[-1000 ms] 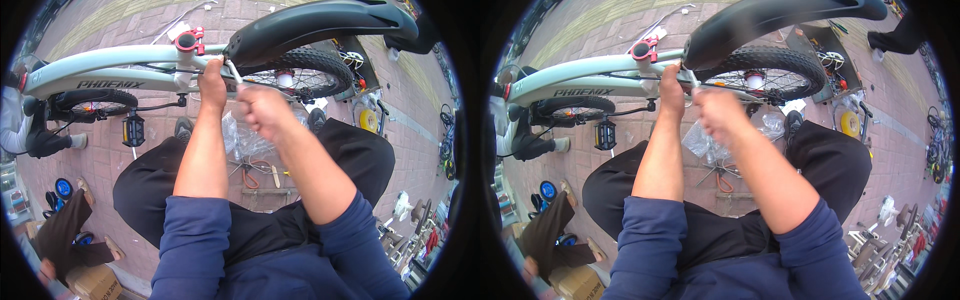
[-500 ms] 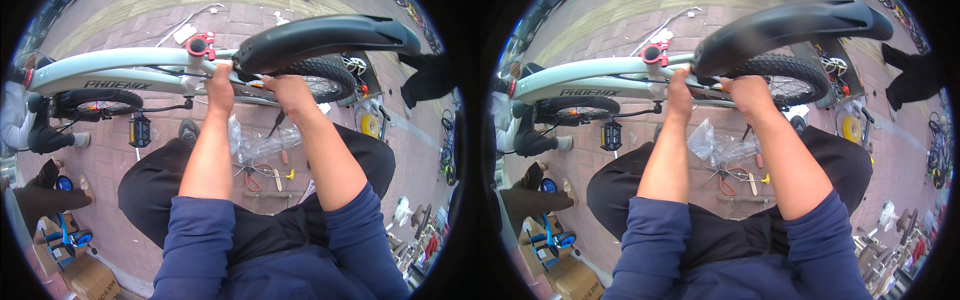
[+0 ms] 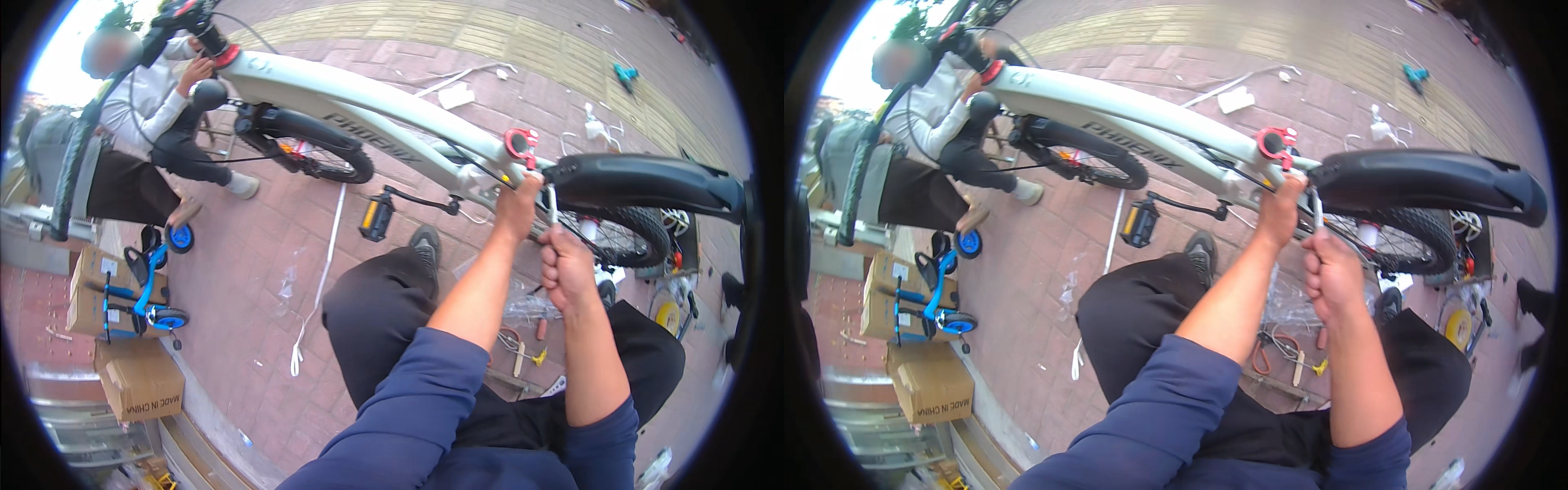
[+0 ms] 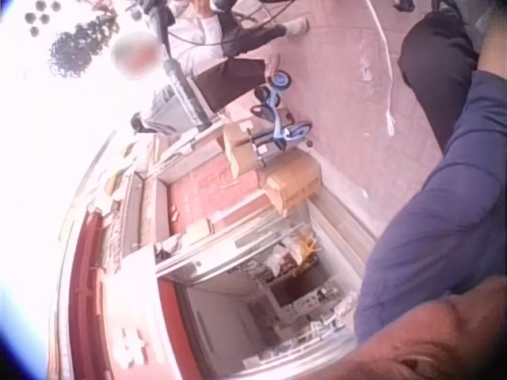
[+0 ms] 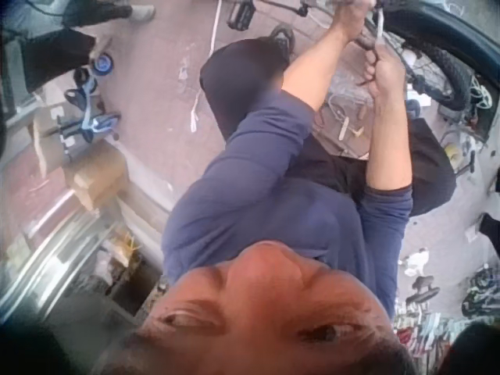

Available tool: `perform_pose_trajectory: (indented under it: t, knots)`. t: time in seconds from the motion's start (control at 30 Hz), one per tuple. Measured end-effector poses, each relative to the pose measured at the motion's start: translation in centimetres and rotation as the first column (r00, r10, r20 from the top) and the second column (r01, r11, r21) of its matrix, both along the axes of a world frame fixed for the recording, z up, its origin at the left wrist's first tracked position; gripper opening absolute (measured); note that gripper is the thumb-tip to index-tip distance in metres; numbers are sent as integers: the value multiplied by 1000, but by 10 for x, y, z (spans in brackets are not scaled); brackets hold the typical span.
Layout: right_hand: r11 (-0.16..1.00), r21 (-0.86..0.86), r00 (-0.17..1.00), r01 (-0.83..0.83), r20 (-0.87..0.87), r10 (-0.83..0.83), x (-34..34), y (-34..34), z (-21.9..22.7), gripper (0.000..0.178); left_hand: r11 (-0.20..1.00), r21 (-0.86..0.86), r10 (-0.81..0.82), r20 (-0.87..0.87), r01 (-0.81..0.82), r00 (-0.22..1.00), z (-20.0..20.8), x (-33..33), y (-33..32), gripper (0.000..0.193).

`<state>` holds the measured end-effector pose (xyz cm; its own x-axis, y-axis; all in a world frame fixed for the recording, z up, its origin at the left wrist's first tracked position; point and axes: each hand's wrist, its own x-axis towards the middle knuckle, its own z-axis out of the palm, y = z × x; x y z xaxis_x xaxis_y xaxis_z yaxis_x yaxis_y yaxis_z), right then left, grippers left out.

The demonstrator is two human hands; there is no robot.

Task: The person is assembling a bicycle by attaching the seat post and saddle. They use a wrench to tighten the seat post clamp and then place the saddle onto the post.

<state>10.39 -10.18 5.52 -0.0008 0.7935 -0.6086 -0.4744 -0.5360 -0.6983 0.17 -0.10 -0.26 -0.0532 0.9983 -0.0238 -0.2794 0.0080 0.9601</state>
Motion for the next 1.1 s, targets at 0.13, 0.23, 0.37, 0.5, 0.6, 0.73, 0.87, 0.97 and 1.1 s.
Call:
perform_pose_trajectory:
  t: [0.13, 0.23, 0.37, 0.5, 0.6, 0.73, 0.87, 0.97, 1.1]
  knots:
    - [993, -63, 947, -99, 301, 114, 33, 20, -6, 32, 998, -8, -63, -1, 63, 998, 5, -3, -2, 25]
    - [978, -145, 885, -148, 422, 196, 50, 38, -8, 35, 997, -74, -42, -55, 38, 998, 5, -8, -7, 35]
    - [991, -109, 825, -84, 549, 130, 50, 42, -8, 32, 996, -69, -59, -78, 53, 995, -3, -5, -5, 40]
    - [998, -54, 834, 19, 552, 14, 49, 40, -4, 27, 989, -112, -104, -67, 96, 992, 3, 2, -4, 40]
    - [993, 10, 865, 119, 490, -109, 40, 41, -7, 21, 999, -33, 13, -121, -17, 993, 1, -2, -5, 44]
    - [982, 64, 802, 179, 568, -183, 35, 41, -22, 23, 999, -43, 8, -115, -13, 993, -5, 0, -3, 43]
    - [988, 11, 887, 156, 439, -145, 27, 29, -18, 28, 998, -61, 17, -98, -23, 995, -9, 2, -1, 42]
    - [976, -89, 939, 201, 301, -166, 14, 22, -17, 30, 995, -99, -10, -104, 0, 995, -4, 1, -4, 41]
    - [988, -136, 993, 79, 97, -66, -15, 9, -9, 35, 996, -90, 2, -95, -11, 995, -9, 3, -2, 40]
